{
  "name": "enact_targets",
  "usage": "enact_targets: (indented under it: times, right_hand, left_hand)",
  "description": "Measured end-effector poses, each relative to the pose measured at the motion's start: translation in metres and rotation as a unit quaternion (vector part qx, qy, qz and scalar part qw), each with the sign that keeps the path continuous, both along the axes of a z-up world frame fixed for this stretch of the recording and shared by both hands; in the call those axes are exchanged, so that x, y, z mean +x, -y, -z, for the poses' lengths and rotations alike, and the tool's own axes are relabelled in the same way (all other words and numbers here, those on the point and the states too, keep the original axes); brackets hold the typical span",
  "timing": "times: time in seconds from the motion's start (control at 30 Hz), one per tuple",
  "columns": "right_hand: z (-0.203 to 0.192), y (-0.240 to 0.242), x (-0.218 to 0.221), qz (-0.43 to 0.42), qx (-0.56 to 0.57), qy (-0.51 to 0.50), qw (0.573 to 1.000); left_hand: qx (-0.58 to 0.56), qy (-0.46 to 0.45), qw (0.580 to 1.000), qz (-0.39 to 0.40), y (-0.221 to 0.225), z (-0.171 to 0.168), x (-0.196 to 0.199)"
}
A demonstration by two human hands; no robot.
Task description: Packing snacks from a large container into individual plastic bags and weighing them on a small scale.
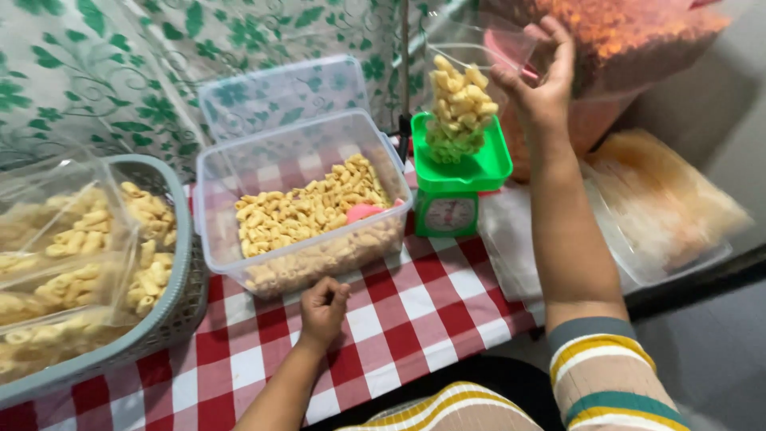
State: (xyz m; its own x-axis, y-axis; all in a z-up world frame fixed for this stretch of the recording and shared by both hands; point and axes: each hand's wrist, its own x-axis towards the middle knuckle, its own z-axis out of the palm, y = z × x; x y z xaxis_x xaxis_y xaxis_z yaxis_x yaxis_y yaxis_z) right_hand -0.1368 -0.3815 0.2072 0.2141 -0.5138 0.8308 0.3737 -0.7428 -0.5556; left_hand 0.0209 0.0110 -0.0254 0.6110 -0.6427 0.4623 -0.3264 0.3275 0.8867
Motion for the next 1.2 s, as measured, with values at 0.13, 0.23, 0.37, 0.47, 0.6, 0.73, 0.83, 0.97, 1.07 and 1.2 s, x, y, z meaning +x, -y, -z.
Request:
enact_targets:
  times: [0.13, 0.23, 0.37, 0.47, 0.6, 0.73, 0.83, 0.97, 1.07, 1.2]
  right_hand:
    - [-0.012, -0.007, 0.028, -0.08, 0.12, -0.033, 0.989]
    - [0.001, 0.004, 0.039, -0.094, 0.119, 0.006, 0.988]
    - [-0.009, -0.004, 0.035, -0.095, 0.029, 0.23, 0.968]
    - [-0.032, -0.034, -0.014, -0.027, -0.048, 0.214, 0.975]
    - [-0.023, -0.104, -0.035, -0.139, 0.124, 0.19, 0.964]
    - [0.034, -0.167, -0.026, -0.269, 0.113, 0.048, 0.955]
    - [0.104, -0.194, -0.013, -0.308, 0.168, -0.027, 0.936]
    - [0.183, -0.216, -0.004, -0.333, 0.325, -0.152, 0.872]
    - [0.171, -0.226, -0.013, -0.371, 0.288, -0.147, 0.871]
    - [0.14, -0.232, -0.013, -0.4, 0.192, -0.183, 0.877]
  left_hand:
    - [-0.003, 0.046, 0.999, 0.022, -0.009, -0.026, -0.008]
    - [-0.014, 0.066, 0.997, 0.034, -0.014, -0.043, -0.011]
    - [-0.01, 0.109, 0.994, 0.03, -0.023, -0.067, -0.014]
    - [-0.043, 0.136, 0.989, 0.036, -0.028, -0.082, -0.014]
    - [-0.041, 0.102, 0.993, 0.041, -0.033, -0.095, -0.016]
    - [-0.062, 0.089, 0.994, 0.014, -0.035, -0.101, -0.022]
    - [-0.08, 0.067, 0.994, 0.028, -0.034, -0.094, -0.028]
    - [0.155, -0.146, 0.977, 0.021, -0.041, -0.103, -0.046]
    - [0.034, -0.081, 0.994, 0.061, -0.032, -0.061, -0.037]
    - [0.06, -0.032, 0.997, 0.025, -0.023, -0.067, -0.034]
